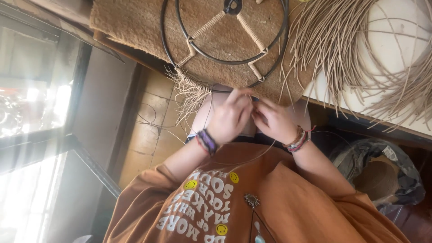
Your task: Wrapping and weaving natural fiber strands around a circular metal frame to create a decorative item.
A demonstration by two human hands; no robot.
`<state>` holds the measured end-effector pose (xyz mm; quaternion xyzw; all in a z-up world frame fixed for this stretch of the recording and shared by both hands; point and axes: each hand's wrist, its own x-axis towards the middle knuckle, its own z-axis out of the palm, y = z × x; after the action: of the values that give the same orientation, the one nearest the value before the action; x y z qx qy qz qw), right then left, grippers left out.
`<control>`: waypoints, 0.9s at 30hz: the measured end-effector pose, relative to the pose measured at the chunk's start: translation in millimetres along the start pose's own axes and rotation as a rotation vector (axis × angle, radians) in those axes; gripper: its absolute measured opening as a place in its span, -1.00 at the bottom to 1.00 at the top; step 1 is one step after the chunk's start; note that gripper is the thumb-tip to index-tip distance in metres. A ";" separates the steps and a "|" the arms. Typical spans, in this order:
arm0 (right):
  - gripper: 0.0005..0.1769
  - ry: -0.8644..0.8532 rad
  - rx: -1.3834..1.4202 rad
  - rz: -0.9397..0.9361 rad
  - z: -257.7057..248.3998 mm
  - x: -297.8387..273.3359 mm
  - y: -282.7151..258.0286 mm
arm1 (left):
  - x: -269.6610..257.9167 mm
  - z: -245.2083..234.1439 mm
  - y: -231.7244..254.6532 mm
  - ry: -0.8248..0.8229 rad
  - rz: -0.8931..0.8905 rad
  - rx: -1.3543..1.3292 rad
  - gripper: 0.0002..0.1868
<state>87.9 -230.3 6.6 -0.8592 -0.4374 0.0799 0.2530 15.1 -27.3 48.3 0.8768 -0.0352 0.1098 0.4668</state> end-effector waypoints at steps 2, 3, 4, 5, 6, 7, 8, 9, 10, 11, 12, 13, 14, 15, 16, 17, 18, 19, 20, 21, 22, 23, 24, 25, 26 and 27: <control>-0.87 0.166 -0.129 -0.034 -10.2 14.6 -8.9 | 19.9 8.1 -11.9 0.020 -0.076 0.009 -0.85; -0.92 0.329 -0.257 -0.066 -15.7 21.9 -12.7 | 30.7 12.6 -17.9 0.040 -0.156 0.016 -0.84; -0.92 0.334 -0.261 -0.065 -15.0 26.1 -13.5 | 39.0 13.0 -20.4 0.040 -0.149 0.016 -0.84; -0.86 0.480 -0.266 -0.085 -13.5 29.2 -15.5 | 45.4 13.0 -22.7 0.015 -0.268 -0.051 -0.82; -0.72 0.625 -0.271 -0.105 -11.9 32.6 -17.6 | 51.9 13.0 -25.2 -0.010 -0.387 -0.117 -0.81; -0.72 0.629 -0.272 -0.108 -13.1 31.8 -18.5 | 51.6 4.9 -20.3 -0.008 -0.384 -0.115 -0.81; -0.80 0.566 -0.187 -0.085 -14.2 31.1 -19.5 | 51.2 -3.3 -15.5 -0.026 -0.432 -0.294 -0.91; -0.87 0.499 -0.103 -0.063 -16.1 29.9 -20.1 | 50.8 -10.7 -10.3 -0.046 -0.481 -0.477 -0.76; -0.87 0.499 -0.105 -0.065 -19.5 31.6 -18.7 | 48.8 -29.2 -0.9 -0.043 -0.479 -0.477 -0.76; -0.89 0.409 0.098 -0.009 -21.8 31.4 -18.7 | 45.9 -47.7 8.6 -0.030 -0.499 -0.765 -0.63; -0.92 0.316 0.301 0.046 -23.9 31.1 -18.6 | 42.9 -66.1 17.9 -0.016 -0.514 -1.052 -0.49; -0.92 0.316 0.302 0.051 -19.9 28.9 -17.3 | 36.3 -63.6 12.9 -0.020 -0.518 -1.052 -0.49; -0.86 0.191 0.649 0.259 -15.6 26.5 -16.7 | 29.1 -61.3 8.0 0.008 -0.456 -1.110 -0.30; -0.79 0.051 0.990 0.462 -11.8 25.3 -15.3 | 21.9 -59.2 3.1 0.043 -0.391 -1.166 -0.08; -0.79 0.049 0.990 0.462 -7.4 23.7 -17.5 | 12.2 -52.9 8.1 0.045 -0.391 -1.166 -0.08; -0.79 0.025 1.311 0.532 -2.8 23.9 -19.1 | 4.0 -47.1 12.2 0.081 -0.280 -0.740 -0.25; -0.77 -0.004 1.632 0.598 1.9 24.4 -20.3 | -3.8 -41.1 16.1 0.113 -0.167 -0.315 -0.42; -0.77 -0.002 1.633 0.601 3.0 25.8 -19.2 | -5.2 -41.9 17.2 0.110 -0.168 -0.315 -0.42; -0.78 -0.018 1.639 0.612 4.3 27.3 -17.7 | -6.4 -42.4 18.0 0.161 -0.011 -0.067 -0.50; -0.79 -0.036 1.646 0.625 6.5 27.1 -17.0 | -9.6 -42.5 19.4 0.207 0.143 0.182 -0.56; -0.79 -0.036 1.649 0.630 6.6 27.3 -21.9 | -14.6 -40.4 10.3 0.203 0.139 0.182 -0.56; -0.80 -0.043 1.606 0.621 5.5 28.2 -26.4 | -19.1 -38.2 1.5 0.116 0.029 0.261 -0.56; -0.81 -0.051 1.563 0.611 4.4 29.1 -31.2 | -23.9 -36.2 -7.2 0.028 -0.081 0.339 -0.55; -0.81 -0.054 1.563 0.612 2.2 31.5 -31.6 | -19.6 -55.3 -1.6 0.030 -0.084 0.339 -0.55; -0.82 -0.041 1.553 0.613 0.0 33.8 -32.1 | -15.6 -74.4 4.2 -0.290 -0.215 0.109 -0.42; -0.81 -0.030 1.544 0.615 -1.6 36.0 -33.1 | -12.3 -93.8 10.0 -0.606 -0.341 -0.130 -0.26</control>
<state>86.7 -186.2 27.7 -0.5239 -0.0085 0.4346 0.7325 -13.5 44.1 104.3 0.8314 -0.0321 -0.2372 0.5015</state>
